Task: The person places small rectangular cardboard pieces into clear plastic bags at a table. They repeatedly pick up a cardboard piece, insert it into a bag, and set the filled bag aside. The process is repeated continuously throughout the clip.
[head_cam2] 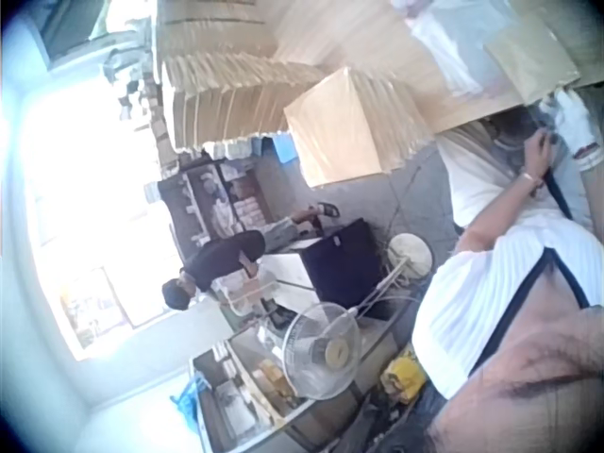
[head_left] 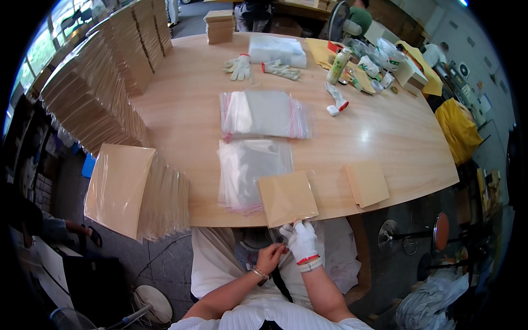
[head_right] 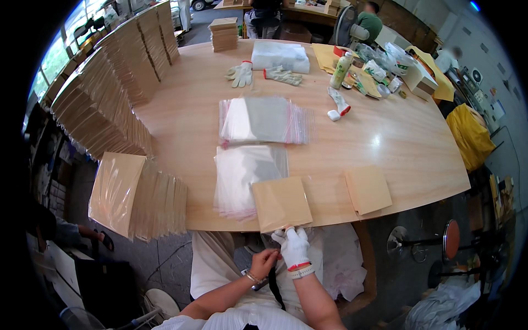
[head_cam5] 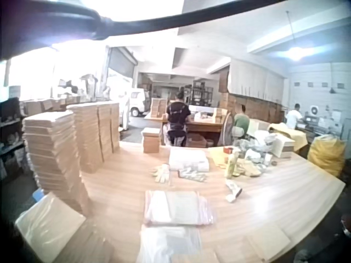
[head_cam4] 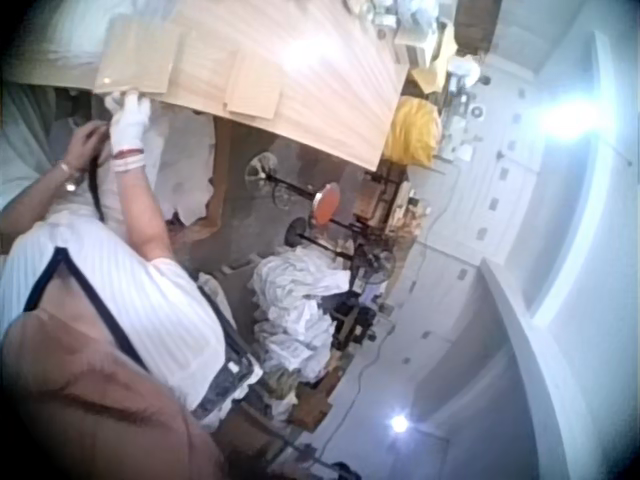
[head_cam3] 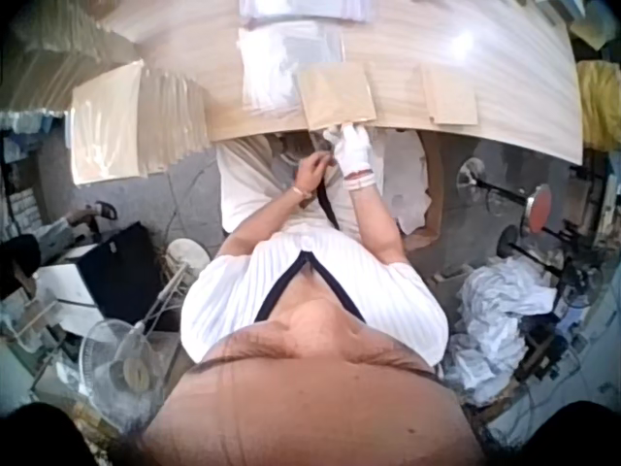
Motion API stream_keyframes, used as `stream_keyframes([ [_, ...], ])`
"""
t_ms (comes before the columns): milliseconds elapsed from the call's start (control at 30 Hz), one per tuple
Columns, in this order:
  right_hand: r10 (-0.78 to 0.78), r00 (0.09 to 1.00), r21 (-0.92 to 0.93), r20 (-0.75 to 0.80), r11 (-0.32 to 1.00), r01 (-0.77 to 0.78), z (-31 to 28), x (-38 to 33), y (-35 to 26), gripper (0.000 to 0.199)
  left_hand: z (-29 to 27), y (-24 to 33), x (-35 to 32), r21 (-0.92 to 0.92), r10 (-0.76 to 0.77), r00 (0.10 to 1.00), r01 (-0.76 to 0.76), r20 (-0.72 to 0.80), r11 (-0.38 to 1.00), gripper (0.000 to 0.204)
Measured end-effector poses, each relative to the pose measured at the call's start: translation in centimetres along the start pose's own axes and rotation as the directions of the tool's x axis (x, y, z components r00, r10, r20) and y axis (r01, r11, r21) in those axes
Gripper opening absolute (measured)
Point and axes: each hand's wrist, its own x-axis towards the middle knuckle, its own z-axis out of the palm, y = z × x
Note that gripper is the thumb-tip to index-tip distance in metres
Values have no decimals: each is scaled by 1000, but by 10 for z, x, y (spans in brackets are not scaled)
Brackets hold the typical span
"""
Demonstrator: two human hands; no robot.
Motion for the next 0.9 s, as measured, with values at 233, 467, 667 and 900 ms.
stream_keyframes([
  [233,96,984,-50,148,995,-89,-23,-34,-18,27,-6,4,-8,-134,-128,992,126,-10,983,34],
  [467,-41,864,-845,501,194,499,-51,-46,-38,12,-32,32,3,182,-203,974,182,100,966,31],
  [667,-134,639,-652,758,-129,747,-10,-37,-2,11,-30,25,-8,-350,-538,837,537,103,768,36],
  [900,-7,324,-323,946,-80,943,-8,-26,-9,12,-26,22,-3,-567,-633,774,530,19,631,38],
])
